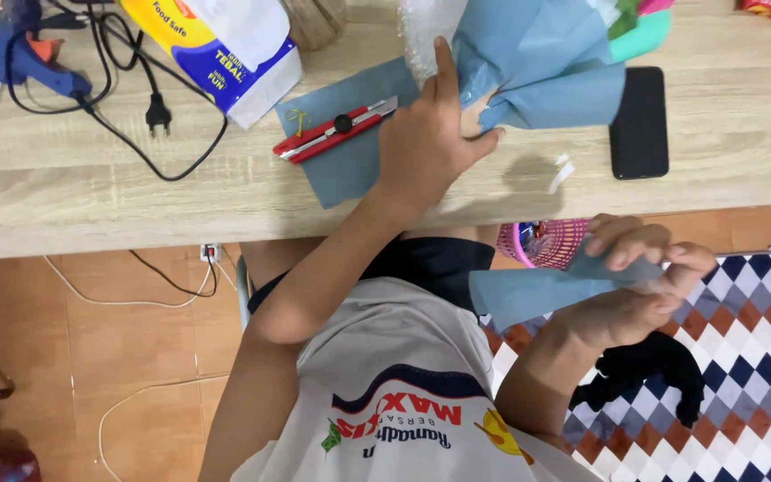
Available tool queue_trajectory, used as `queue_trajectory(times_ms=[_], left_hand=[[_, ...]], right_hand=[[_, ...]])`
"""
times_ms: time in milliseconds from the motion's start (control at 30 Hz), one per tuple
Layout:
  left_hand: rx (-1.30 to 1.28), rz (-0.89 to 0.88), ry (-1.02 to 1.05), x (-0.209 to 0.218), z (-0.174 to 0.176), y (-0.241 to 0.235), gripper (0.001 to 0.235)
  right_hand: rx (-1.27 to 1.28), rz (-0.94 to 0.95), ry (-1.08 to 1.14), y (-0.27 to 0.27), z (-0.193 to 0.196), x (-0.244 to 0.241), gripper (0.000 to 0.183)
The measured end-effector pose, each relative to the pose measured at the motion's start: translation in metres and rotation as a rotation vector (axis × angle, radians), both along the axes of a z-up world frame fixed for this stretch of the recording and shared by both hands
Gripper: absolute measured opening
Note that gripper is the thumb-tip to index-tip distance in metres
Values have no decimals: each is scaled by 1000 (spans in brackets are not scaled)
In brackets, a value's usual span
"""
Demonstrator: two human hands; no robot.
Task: The person uses a red utility knife to cut a blue sheet of paper on a wooden table, then cuts a piece of cardboard wrapped in blue and green paper. They fold the cut blue paper and place it on the table.
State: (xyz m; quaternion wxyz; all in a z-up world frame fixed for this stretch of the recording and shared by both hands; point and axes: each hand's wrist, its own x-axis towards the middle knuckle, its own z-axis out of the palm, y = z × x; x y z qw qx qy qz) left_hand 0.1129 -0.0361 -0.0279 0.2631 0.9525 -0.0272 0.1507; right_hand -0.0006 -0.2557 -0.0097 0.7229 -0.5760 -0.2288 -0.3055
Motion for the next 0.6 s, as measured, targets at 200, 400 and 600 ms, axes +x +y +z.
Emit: queue_trajectory(times_ms=[200, 400, 600], left_hand=[[206, 35, -421, -38, 49, 23, 76], [-620, -388, 40, -122, 76, 78, 33], [-836, -398, 232, -146, 55, 102, 32]], right_hand=[[-144, -16, 142, 59, 7, -9, 36], [-435, -2, 178, 98, -2, 3, 46], [-774, -76, -34, 123, 12, 2, 73]])
